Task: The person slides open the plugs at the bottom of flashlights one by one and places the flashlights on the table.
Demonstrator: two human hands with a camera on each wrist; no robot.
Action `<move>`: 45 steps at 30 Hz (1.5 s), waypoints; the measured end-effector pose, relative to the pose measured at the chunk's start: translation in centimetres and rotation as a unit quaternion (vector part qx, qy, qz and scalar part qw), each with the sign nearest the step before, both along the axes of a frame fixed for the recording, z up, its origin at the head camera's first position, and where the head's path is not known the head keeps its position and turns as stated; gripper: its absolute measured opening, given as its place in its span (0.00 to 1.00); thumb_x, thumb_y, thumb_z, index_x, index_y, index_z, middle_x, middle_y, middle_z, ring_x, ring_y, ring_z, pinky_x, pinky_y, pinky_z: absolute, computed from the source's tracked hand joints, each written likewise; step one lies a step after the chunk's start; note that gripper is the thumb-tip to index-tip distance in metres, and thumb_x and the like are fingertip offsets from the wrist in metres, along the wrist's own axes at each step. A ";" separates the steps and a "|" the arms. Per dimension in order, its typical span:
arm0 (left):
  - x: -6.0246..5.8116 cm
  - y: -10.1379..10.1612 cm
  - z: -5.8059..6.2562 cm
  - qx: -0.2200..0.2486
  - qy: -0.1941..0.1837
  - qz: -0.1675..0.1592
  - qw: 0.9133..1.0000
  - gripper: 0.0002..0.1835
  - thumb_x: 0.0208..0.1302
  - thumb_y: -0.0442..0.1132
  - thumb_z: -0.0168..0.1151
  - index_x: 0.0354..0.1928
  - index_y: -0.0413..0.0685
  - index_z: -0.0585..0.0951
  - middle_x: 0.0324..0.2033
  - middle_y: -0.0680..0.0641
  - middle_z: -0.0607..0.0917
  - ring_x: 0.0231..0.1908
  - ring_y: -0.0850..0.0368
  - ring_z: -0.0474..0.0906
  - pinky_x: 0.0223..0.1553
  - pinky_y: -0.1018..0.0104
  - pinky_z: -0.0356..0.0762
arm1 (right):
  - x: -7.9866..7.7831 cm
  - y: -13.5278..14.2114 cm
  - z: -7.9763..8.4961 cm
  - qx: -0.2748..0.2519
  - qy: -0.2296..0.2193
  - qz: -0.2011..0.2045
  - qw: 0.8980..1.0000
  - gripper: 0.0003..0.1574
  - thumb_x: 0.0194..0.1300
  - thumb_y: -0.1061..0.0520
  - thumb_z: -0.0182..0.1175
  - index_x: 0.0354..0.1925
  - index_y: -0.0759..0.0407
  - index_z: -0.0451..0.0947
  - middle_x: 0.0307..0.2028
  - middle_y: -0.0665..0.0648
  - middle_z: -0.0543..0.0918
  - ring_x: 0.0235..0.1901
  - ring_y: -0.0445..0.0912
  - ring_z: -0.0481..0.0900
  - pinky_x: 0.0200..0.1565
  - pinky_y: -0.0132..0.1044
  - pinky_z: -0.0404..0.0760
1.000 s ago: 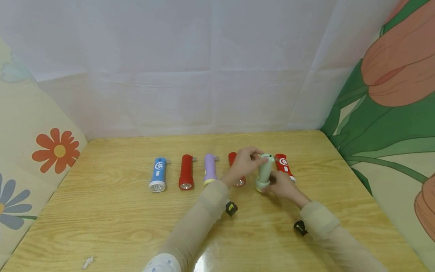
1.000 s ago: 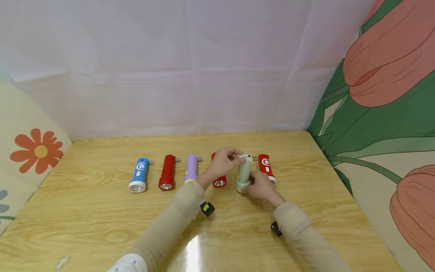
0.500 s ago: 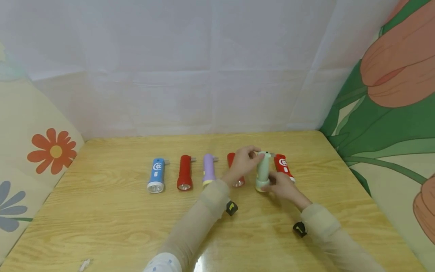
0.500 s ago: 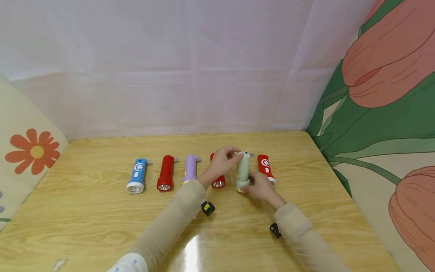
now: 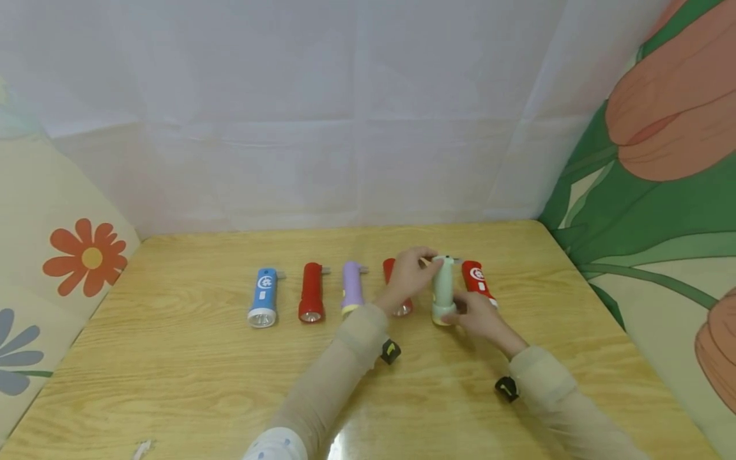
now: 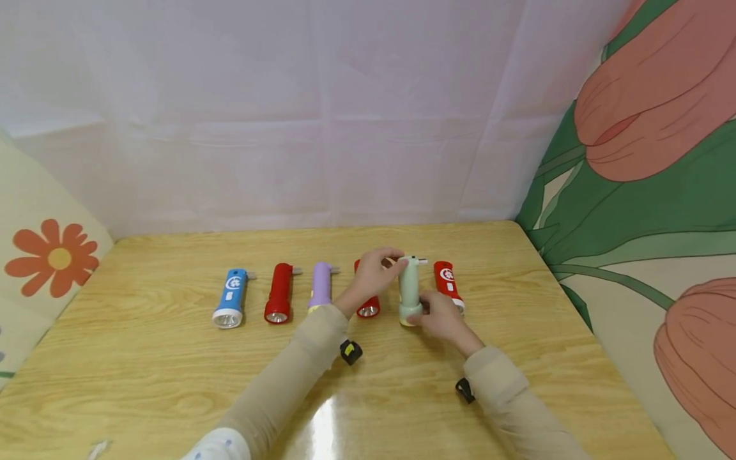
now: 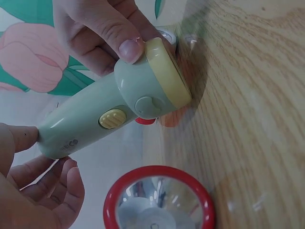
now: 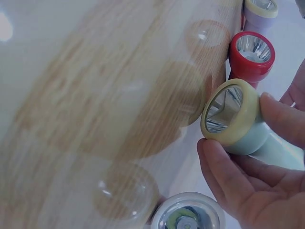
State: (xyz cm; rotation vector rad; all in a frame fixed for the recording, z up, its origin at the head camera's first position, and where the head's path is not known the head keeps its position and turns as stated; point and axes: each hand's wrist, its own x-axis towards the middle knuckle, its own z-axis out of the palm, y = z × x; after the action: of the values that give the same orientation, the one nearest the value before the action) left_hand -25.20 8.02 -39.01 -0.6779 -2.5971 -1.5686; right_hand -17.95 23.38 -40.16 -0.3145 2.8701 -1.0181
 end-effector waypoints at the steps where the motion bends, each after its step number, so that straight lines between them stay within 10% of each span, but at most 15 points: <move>1: 0.0 0.0 0.0 0.000 0.000 0.000 1.000 0.14 0.61 0.41 0.58 0.46 0.41 0.80 0.39 0.48 0.83 0.31 0.61 0.74 0.29 0.76 0.71 | 0.0 0.0 0.0 -0.001 -0.002 0.001 1.000 0.22 0.52 0.61 0.65 0.44 0.73 0.75 0.34 0.62 0.81 0.34 0.50 0.76 0.38 0.46 0.75; 45: -2.1 0.3 -2.3 -0.030 -0.054 0.028 0.998 0.22 0.53 0.28 0.62 0.52 0.34 0.75 0.49 0.38 0.78 0.39 0.50 0.80 0.37 0.71 0.77 | 0.0 -1.0 -0.7 -0.028 0.059 -0.057 0.996 0.23 0.59 0.62 0.59 0.49 0.77 0.70 0.41 0.74 0.78 0.39 0.61 0.79 0.39 0.49 0.78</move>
State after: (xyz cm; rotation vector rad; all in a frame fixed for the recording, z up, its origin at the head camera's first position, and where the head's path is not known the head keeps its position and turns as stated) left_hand -27.30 8.35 -41.26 -0.5334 -2.7251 -1.5602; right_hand -17.97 22.37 -40.83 -0.2251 2.9999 -1.1364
